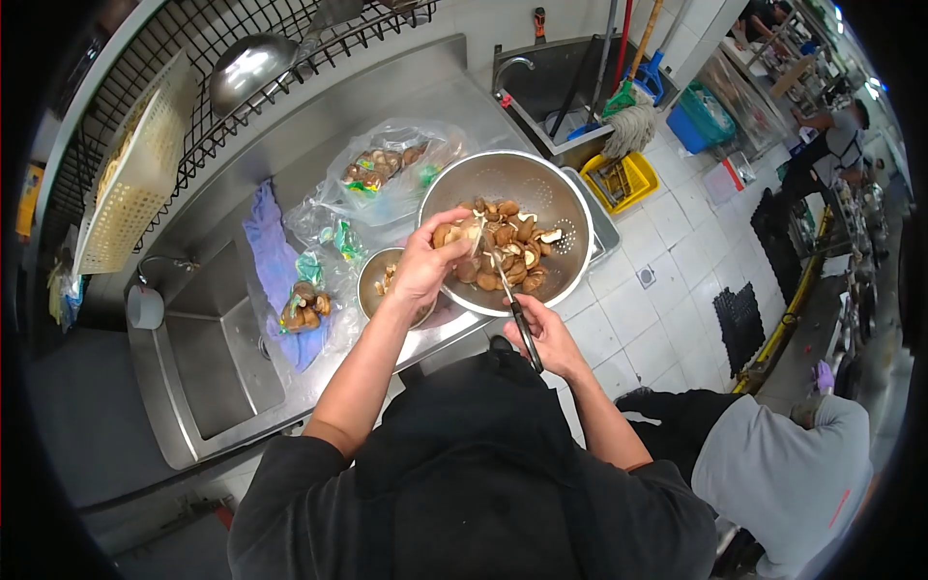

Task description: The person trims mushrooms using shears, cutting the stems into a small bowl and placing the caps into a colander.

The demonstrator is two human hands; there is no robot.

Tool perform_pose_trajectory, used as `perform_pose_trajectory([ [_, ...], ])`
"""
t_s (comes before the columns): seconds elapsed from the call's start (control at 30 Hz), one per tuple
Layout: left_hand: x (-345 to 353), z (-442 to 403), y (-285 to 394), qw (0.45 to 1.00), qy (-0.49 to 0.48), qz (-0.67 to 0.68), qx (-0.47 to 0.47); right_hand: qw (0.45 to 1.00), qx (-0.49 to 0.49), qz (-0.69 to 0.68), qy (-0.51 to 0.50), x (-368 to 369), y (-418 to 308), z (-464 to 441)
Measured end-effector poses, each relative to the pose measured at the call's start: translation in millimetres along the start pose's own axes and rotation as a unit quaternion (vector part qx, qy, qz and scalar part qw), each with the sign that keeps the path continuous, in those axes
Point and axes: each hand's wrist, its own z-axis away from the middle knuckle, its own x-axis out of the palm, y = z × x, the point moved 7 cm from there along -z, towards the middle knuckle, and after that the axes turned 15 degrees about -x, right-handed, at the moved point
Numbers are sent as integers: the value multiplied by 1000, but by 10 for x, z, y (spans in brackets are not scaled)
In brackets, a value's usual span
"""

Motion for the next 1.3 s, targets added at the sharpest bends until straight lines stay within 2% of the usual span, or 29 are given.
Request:
perform_pose_trajectory([
  [0.03,-11,26,27,1000,-2,2,0,999,-31,19,-7,28,-13,-6],
  [0.07,-22,63,74,998,13,-62,21,997,-61,39,-14,61,-39,-8],
  [0.1,-33,101,115,991,29,-125,41,997,-60,40,-14,82,-50,-8],
  [0.17,-89,138,159,985,49,-164,36,999,9,38,-24,130,6,-2],
  [0.3,-262,15,200,956,56,-285,32,1000,3,25,-13,172,16,-1],
  [0.37,-258,-23,195,968,48,-245,20,996,89,13,25,116,2,52],
  [0.4,-246,-35,193,977,40,-208,6,996,89,15,26,137,41,54],
  [0.47,-357,-203,114,970,58,-235,8,991,52,-7,124,63,112,53],
  [0.53,-389,-253,81,962,77,-261,11,989,56,15,134,64,129,66],
  [0.6,-471,-273,8,989,82,-120,-10,977,-76,135,147,95,1,32],
  [0.63,-521,-262,0,989,83,-119,-9,977,-76,135,145,124,-54,42],
  [0.7,-537,-203,-24,995,-30,90,-36,941,-64,324,71,253,-232,65],
  [0.73,-554,-155,-16,995,-27,89,-34,942,-65,322,69,308,-247,59],
  [0.8,-547,-47,-8,992,-35,120,-18,874,-104,471,62,448,-339,67],
  [0.83,-548,-14,-18,992,-45,114,-17,871,-136,467,65,527,-376,63],
  [0.97,-503,81,-89,993,-78,91,-15,876,-142,459,37,614,-316,-12],
  [1.03,-537,75,-121,992,-81,89,-22,880,-104,464,-1,584,-275,-36],
  [1.1,-537,41,-158,992,-88,86,-31,888,-92,451,4,529,-239,-31],
  [1.2,-482,-48,-239,995,-60,47,-71,904,-73,421,30,401,-71,-3],
  [1.27,-495,-50,-253,996,35,-27,-82,913,-63,401,47,323,71,48],
  [1.3,-541,-96,-267,993,82,-54,-68,940,-76,324,72,314,96,81],
])
